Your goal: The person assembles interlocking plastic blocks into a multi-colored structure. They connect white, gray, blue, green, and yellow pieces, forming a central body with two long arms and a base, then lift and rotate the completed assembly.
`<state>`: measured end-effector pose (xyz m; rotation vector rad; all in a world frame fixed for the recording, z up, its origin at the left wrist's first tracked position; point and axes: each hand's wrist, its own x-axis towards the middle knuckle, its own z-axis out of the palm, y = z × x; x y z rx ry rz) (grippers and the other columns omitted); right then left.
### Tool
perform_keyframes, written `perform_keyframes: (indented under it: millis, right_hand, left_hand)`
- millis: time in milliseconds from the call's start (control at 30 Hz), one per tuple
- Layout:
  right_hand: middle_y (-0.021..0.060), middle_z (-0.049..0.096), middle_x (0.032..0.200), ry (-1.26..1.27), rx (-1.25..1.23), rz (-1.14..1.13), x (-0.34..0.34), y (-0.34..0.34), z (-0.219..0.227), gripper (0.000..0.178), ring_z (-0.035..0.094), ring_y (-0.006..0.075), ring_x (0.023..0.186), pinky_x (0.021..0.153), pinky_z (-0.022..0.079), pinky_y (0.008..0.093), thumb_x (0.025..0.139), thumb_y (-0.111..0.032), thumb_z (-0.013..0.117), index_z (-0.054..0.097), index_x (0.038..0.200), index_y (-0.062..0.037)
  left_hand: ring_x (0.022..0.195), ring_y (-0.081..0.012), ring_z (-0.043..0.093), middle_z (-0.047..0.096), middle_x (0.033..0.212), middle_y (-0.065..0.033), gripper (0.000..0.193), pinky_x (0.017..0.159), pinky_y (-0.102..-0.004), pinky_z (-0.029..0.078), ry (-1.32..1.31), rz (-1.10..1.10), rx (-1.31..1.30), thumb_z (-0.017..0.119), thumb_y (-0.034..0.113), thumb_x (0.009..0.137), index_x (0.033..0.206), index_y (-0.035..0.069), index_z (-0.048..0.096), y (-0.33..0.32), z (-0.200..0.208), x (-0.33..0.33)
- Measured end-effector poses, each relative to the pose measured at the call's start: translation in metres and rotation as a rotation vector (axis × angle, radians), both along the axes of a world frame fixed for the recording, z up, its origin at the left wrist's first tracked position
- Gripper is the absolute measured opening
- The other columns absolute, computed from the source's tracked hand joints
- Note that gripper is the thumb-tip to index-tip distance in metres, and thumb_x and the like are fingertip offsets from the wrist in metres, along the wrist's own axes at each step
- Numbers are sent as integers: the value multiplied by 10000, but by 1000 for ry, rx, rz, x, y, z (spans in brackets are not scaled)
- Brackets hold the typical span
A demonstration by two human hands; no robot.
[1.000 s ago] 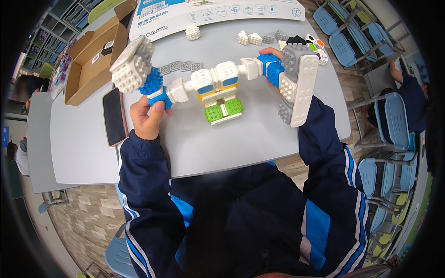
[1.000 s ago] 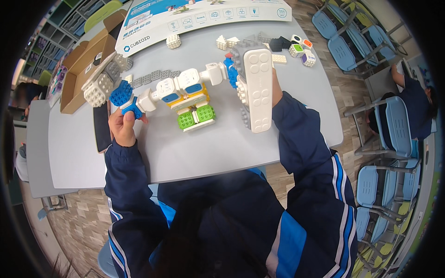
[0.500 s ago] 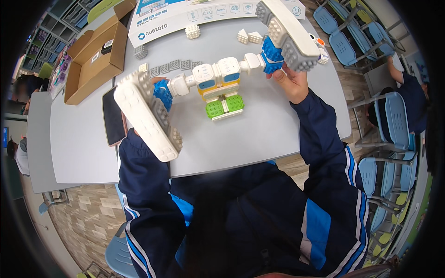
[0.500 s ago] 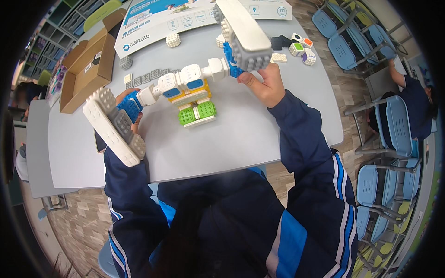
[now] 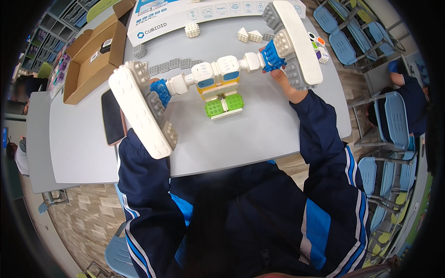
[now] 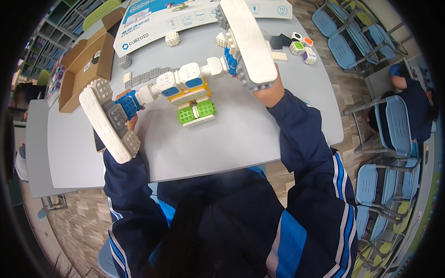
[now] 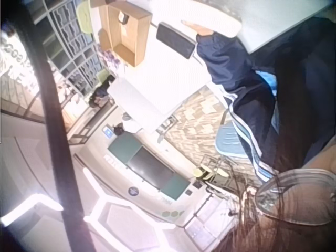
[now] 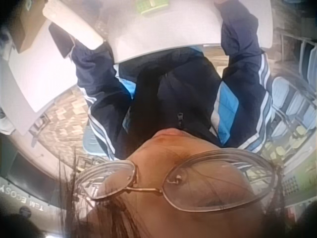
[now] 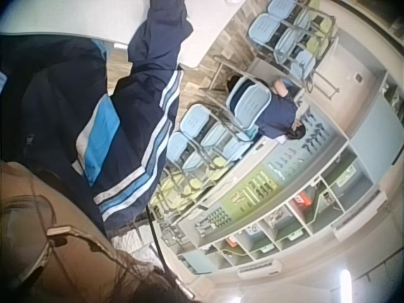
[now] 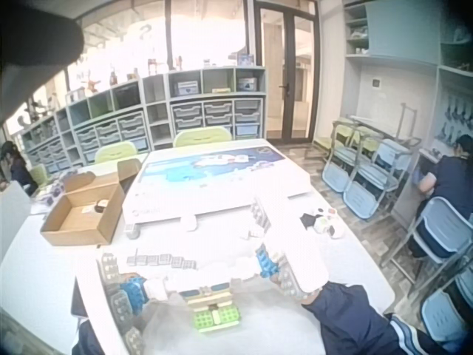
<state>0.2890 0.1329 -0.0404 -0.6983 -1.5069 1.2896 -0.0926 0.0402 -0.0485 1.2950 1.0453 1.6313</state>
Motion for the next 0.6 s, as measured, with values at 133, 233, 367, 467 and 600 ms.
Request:
perform_keyframes:
  millis: [133, 233, 367, 467, 600]
  right_hand:
    - [159, 623, 1100, -70, 102, -10, 3, 2, -2, 489, 641, 271, 858, 666, 573, 335, 1025, -394, 428, 494, 1364, -49]
    - [143, 625, 1104, -71, 178, 23, 3, 6, -7, 415, 651, 238, 874, 689, 577, 337, 1007, -288, 508, 509, 1336, -34]
    - [114, 629, 1094, -118, 317, -62, -7, -5, 8, 361, 651, 180, 925, 752, 572, 337, 941, -84, 642, 532, 1275, -3]
    - [95, 632, 1078, -105, 294, -25, -6, -7, 12, 368, 644, 156, 926, 790, 561, 327, 910, -17, 680, 539, 1249, 14]
    - [88, 635, 1076, -204, 344, 5, 1, -12, 8, 351, 639, 148, 913, 805, 551, 310, 928, -46, 670, 541, 1248, 21]
  left_hand:
    - [802, -222, 666, 647, 1017, -121, 577, 752, -348, 560, -166, -32, 8, 790, 365, 852, 1227, 0, 549, -14, 27, 23]
    - [867, -219, 644, 647, 1016, -105, 574, 810, -369, 527, -140, -81, 13, 710, 475, 897, 1214, 23, 552, -15, 7, 2]
    - [904, -187, 607, 651, 994, -70, 573, 867, -351, 460, 27, -54, -68, 585, 559, 951, 1207, 47, 566, -11, -3, -1]
    - [914, -183, 596, 647, 1004, -64, 556, 895, -349, 444, 311, 14, -50, 551, 559, 969, 1200, 53, 569, -13, -4, -2]
    - [965, -182, 578, 639, 1024, -60, 549, 954, -357, 410, 447, 12, -66, 518, 570, 981, 1189, 65, 571, -22, 6, 3]
